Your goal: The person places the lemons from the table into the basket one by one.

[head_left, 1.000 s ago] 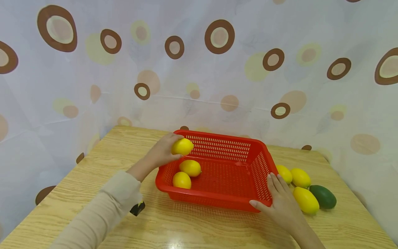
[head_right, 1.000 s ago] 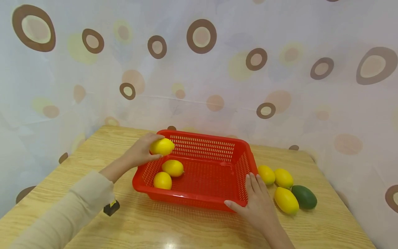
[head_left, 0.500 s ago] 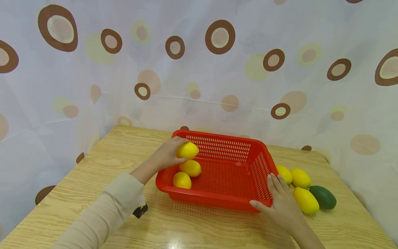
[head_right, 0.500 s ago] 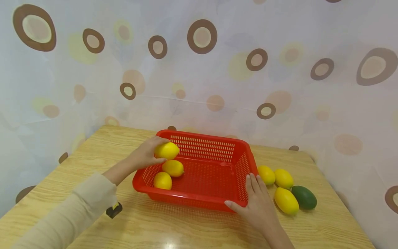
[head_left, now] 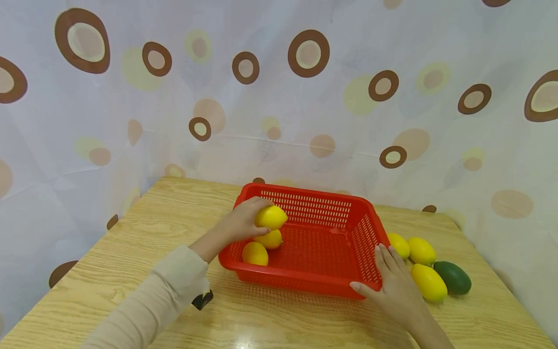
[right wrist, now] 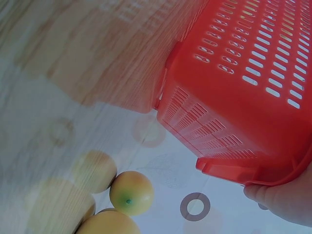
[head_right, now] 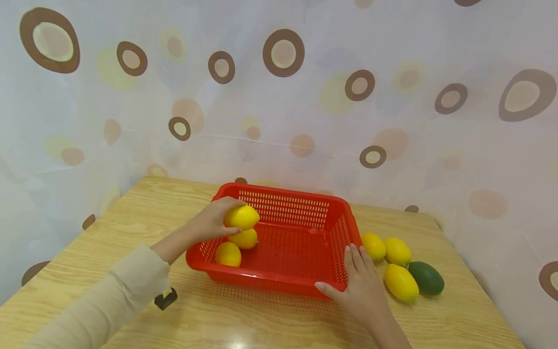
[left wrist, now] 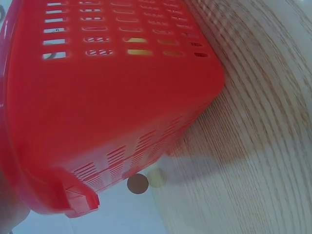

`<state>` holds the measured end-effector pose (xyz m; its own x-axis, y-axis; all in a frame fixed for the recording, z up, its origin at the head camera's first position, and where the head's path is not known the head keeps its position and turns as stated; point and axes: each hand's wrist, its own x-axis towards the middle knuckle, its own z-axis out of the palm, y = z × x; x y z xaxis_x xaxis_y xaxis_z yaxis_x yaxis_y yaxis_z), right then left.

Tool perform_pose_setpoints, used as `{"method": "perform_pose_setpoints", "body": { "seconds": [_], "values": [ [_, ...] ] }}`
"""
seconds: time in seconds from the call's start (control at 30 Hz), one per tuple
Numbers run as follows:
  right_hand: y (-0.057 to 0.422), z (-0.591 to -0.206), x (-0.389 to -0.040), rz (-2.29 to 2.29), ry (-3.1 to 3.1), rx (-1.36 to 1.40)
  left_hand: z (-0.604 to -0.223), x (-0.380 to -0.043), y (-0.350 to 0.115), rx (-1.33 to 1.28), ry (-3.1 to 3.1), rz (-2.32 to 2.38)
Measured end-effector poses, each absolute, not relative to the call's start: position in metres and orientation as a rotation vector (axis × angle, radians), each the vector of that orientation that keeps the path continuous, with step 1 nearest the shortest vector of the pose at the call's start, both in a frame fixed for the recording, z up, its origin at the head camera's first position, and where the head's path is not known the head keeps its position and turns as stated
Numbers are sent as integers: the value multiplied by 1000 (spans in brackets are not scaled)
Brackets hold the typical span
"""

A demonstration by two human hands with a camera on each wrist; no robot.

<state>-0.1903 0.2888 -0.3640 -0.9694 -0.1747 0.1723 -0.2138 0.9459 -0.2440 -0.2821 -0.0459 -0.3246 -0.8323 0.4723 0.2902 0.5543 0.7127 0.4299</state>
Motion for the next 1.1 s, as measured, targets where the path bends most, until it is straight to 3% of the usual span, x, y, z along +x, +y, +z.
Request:
{"method": "perform_pose_setpoints", "body": {
  "seconds": [1.1],
  "values": [
    [289,-365,-191,431,-2952,310,-332,-277,-21,-874,-2871,-787]
  ]
}}
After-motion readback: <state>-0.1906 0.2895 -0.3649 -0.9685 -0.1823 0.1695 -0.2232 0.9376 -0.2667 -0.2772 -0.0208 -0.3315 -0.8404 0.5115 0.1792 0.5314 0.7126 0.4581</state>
